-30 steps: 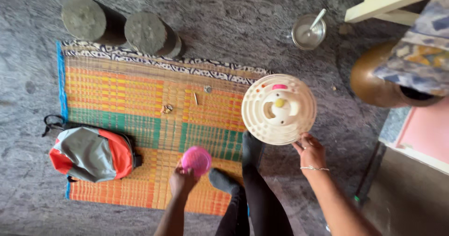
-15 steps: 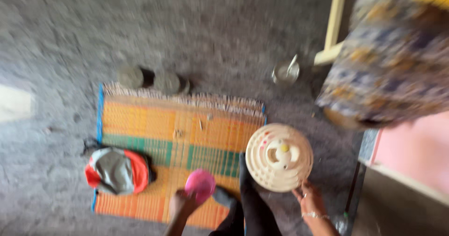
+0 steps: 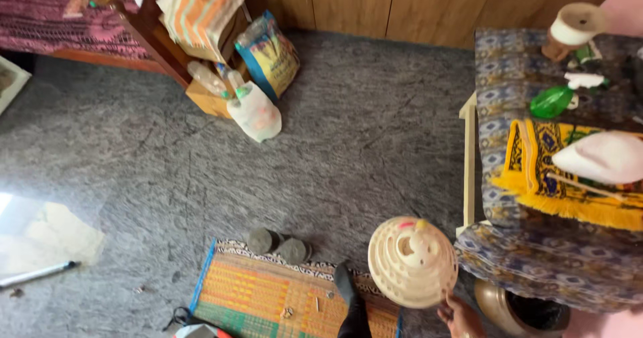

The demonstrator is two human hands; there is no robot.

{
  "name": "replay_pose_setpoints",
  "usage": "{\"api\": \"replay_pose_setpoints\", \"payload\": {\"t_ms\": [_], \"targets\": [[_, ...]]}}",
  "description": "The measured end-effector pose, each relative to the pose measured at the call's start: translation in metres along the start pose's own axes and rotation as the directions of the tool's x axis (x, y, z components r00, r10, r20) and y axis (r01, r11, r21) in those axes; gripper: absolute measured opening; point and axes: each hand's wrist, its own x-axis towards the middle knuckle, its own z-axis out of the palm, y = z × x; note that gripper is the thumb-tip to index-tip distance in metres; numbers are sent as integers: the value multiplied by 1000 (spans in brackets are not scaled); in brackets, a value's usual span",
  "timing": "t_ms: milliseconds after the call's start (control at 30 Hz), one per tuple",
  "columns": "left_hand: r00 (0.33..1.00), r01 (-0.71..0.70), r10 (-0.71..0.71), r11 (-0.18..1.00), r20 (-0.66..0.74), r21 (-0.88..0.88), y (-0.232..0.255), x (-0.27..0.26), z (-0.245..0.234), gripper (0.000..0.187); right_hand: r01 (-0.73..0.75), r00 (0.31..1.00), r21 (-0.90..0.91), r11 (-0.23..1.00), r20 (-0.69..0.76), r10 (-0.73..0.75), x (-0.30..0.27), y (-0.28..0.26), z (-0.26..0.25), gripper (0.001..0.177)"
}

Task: The person wipes a white plastic housing and weights by hand using a cloth and a spray bottle.

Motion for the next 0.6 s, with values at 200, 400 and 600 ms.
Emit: {"api": "replay_pose_setpoints", "payload": {"t_ms": [200, 400, 600], "targets": [[998, -43, 47, 992, 29, -121, 86, 15, -85, 29, 86, 996, 76, 993, 27, -88, -22, -89, 99, 26], [989, -88, 117, 957, 90, -277, 199, 78, -152, 24, 93, 993, 172, 981, 50, -103, 7, -143, 156, 27], [910, -132, 321, 825, 263, -549, 340, 149, -169, 22, 142, 989, 220, 965, 2, -146, 58, -193, 206, 28]]}}
